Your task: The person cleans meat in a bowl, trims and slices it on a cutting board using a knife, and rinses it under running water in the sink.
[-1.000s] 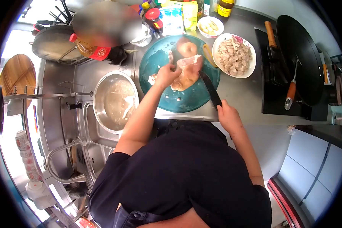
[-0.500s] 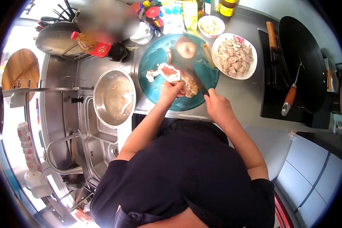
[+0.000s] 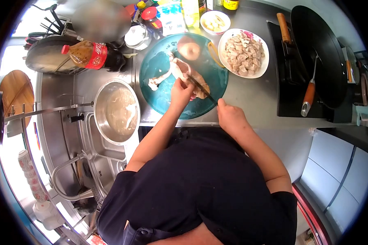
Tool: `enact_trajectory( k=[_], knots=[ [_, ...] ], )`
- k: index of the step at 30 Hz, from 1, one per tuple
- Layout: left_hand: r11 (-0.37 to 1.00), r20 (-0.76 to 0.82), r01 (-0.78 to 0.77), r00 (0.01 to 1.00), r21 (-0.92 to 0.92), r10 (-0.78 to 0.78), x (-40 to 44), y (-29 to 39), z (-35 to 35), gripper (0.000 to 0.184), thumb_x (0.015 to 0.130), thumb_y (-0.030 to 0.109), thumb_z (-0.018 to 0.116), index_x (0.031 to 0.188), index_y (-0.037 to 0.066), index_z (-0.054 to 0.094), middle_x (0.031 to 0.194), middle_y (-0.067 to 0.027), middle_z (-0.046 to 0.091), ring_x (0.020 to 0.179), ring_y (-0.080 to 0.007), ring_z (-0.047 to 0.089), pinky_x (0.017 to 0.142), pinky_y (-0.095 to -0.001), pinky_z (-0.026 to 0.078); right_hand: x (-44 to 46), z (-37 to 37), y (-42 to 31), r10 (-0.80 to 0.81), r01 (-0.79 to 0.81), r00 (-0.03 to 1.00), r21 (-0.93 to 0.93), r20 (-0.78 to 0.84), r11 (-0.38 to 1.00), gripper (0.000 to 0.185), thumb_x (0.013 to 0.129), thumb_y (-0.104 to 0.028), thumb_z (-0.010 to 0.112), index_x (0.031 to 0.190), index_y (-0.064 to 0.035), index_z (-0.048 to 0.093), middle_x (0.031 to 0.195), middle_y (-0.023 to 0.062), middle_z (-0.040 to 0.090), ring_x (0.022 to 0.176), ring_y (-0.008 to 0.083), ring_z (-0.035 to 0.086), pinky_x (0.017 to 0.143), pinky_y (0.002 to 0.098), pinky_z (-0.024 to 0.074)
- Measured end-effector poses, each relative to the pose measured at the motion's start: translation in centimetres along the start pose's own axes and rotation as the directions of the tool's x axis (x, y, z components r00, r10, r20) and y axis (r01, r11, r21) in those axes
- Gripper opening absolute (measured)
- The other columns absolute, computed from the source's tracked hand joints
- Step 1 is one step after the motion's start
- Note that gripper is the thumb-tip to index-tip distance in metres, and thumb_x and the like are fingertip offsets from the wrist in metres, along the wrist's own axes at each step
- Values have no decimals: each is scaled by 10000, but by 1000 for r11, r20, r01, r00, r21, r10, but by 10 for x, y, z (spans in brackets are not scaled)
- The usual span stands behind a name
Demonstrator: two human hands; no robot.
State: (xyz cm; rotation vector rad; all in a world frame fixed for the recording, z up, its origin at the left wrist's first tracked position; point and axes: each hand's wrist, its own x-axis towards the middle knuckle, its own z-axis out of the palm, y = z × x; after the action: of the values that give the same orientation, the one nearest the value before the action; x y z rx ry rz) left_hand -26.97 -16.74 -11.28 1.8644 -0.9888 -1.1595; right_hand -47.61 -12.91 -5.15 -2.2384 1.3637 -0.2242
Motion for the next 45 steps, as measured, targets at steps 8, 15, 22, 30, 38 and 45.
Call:
enact_trajectory(
  k=[8, 15, 22, 30, 38, 45],
  knots=[
    [478, 118, -702, 618, 528, 778, -18, 21, -28, 377, 647, 145, 779, 931, 36, 556, 1160, -133, 541, 1069, -340, 507, 841, -420, 442, 3, -5, -9, 88, -80, 993, -93, 79, 992, 144, 918, -140, 530, 909, -19, 452, 594, 187, 586, 584, 388, 611, 553, 470, 492],
    [476, 137, -751, 589, 459, 797, -1, -4, -18, 346, 612, 101, 759, 881, 24, 556, 1022, -134, 563, 955, -342, 536, 803, -421, 446, 9, -7, -14, 101, -78, 984, -155, 145, 985, 89, 860, -71, 511, 897, -14, 452, 631, 193, 624, 602, 366, 646, 566, 446, 522],
    [502, 167, -743, 618, 443, 768, 6, 5, -4, 290, 596, 73, 731, 796, 53, 522, 892, -116, 531, 875, -331, 512, 727, -421, 426, 24, -21, -16, 154, -104, 965, -229, 214, 968, 139, 796, -16, 528, 906, -1, 444, 638, 180, 628, 611, 364, 648, 568, 443, 521],
    [514, 184, -691, 670, 508, 719, 9, 3, 0, 252, 628, 126, 699, 807, 55, 536, 950, -131, 542, 888, -323, 510, 726, -433, 401, 41, -27, -16, 181, -86, 934, -298, 309, 951, 215, 749, -10, 568, 918, 1, 435, 693, 178, 644, 643, 358, 649, 576, 426, 516],
    [479, 98, -673, 630, 563, 771, 0, 1, 13, 421, 575, 234, 760, 901, 67, 551, 939, -119, 508, 938, -331, 481, 771, -470, 358, 36, -26, -11, 170, -92, 957, -311, 235, 946, 219, 754, -23, 582, 918, -6, 438, 688, 167, 647, 645, 342, 657, 573, 421, 522],
    [466, 58, -649, 617, 601, 785, 10, 2, 10, 322, 570, 194, 728, 799, 111, 518, 797, -55, 512, 800, -263, 513, 697, -427, 364, 46, -30, -22, 211, -143, 944, -261, 253, 955, 162, 796, -30, 537, 922, -3, 439, 669, 177, 640, 656, 364, 656, 598, 450, 521]
  ],
)
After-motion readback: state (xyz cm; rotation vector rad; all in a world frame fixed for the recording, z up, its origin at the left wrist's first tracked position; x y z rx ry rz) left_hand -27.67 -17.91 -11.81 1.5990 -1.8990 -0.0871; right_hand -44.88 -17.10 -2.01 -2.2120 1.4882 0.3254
